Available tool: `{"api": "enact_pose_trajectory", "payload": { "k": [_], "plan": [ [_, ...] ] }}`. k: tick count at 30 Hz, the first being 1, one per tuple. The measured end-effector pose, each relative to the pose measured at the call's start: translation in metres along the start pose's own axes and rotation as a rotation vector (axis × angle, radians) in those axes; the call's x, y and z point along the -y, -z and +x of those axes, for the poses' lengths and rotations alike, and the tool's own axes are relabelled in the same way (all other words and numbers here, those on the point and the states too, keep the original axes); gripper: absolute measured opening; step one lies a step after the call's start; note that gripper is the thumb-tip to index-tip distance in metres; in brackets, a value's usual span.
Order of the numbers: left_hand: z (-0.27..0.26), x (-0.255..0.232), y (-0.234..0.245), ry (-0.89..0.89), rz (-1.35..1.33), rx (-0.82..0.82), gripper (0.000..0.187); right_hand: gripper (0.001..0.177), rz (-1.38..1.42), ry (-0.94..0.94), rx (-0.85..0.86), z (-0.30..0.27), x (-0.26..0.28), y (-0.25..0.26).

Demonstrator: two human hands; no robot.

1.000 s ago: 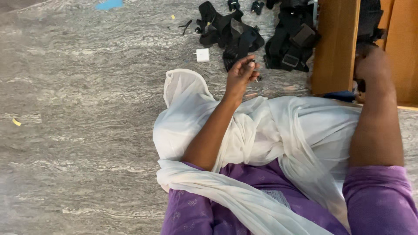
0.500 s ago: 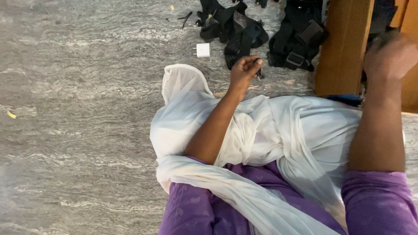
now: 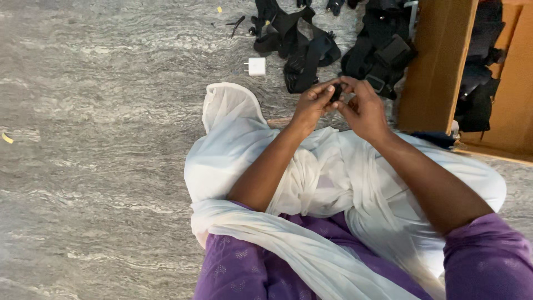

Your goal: The person sits on the floor and assembles small black camera accessories, including attaching a battery to a mount and fitting a mount into a head strap. The person handles the components by hand, connecting them together.

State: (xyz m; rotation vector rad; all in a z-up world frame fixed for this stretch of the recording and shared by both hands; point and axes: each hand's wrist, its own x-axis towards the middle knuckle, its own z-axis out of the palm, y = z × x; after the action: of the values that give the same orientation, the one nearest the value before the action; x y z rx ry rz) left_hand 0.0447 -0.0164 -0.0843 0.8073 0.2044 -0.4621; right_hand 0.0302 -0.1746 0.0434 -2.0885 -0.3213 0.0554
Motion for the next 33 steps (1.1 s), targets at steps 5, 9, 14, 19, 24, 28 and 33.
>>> {"api": "enact_pose_trajectory", "payload": {
  "k": [5,9,14,19,24,28,33],
  "plan": [
    [0.004,0.006,0.005,-0.040,0.150,-0.013,0.056,0.039,-0.024,-0.064,0.090,0.002,-0.026,0.002],
    [0.000,0.006,0.003,0.013,0.246,-0.121,0.061,0.033,0.097,-0.158,0.183,0.007,-0.057,0.001],
    [0.001,0.002,0.002,0.056,0.229,-0.235,0.062,0.023,0.273,-0.279,0.240,0.006,-0.090,-0.002],
    [0.004,-0.010,0.011,-0.246,0.645,-0.373,0.056,0.017,0.460,-0.372,0.130,0.010,-0.112,0.000],
    [-0.008,0.001,0.010,-0.639,1.749,-0.165,0.077,0.017,0.439,-0.434,0.141,0.008,-0.117,-0.006],
    [-0.008,0.014,0.019,-0.556,1.991,-0.077,0.038,0.017,0.401,-0.412,0.157,0.006,-0.116,-0.007],
    [0.008,0.015,0.031,-0.334,2.007,-0.112,0.010,0.017,0.593,-0.493,0.157,0.011,-0.109,-0.002]
  ]
}}
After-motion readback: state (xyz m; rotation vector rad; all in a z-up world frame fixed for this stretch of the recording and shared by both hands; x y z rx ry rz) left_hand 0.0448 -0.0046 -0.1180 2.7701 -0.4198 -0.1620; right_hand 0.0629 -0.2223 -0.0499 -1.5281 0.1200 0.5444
